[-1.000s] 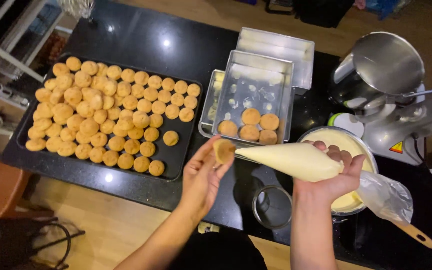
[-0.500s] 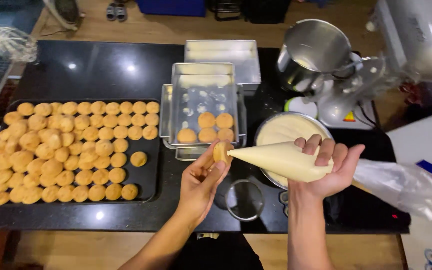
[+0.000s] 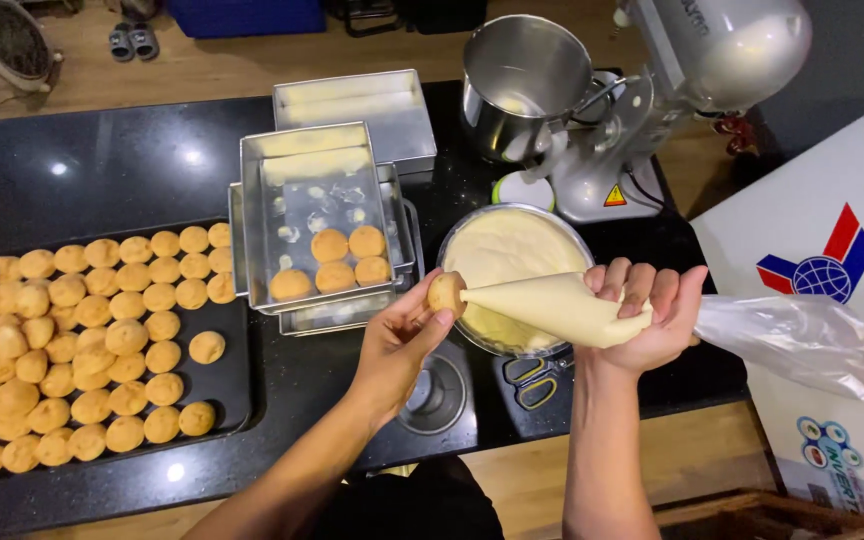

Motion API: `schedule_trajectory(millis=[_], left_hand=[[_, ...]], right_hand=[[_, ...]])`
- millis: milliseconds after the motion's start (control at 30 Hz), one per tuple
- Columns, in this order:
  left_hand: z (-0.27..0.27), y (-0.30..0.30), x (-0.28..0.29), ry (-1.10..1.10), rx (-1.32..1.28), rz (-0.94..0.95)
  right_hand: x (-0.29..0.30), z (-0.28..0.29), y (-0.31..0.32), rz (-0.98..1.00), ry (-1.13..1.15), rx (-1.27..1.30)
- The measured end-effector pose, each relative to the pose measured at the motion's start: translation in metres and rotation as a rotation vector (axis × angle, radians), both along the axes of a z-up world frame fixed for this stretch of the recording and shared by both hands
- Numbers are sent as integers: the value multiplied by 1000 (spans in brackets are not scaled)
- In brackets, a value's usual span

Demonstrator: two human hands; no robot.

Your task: Fill puff pastries with cream using a piping bag.

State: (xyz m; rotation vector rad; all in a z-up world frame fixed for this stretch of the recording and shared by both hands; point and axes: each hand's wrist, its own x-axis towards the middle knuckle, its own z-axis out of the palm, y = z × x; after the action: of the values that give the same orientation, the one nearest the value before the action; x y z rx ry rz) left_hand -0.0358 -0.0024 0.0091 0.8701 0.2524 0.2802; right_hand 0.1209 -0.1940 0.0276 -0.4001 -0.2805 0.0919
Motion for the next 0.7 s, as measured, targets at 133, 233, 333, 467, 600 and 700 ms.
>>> schedule_trajectory(millis=[133, 233, 333, 467, 600, 700], left_hand=[[4, -5, 9, 27, 30, -23], [5, -9, 15, 21, 9, -59], [1, -12, 20, 46, 3, -79], [-5, -12, 25, 51, 1, -90], [-10, -12, 28, 45, 8, -94], [-10, -12, 30, 57, 4, -93]], right_hand=[[0, 1, -4, -36, 4, 21], [1, 3, -6, -131, 79, -10], [4, -1, -9, -129, 61, -23], [10, -10, -13, -100, 63, -16], [15, -16, -15, -90, 55, -27], [20, -22, -16, -80, 49, -17]])
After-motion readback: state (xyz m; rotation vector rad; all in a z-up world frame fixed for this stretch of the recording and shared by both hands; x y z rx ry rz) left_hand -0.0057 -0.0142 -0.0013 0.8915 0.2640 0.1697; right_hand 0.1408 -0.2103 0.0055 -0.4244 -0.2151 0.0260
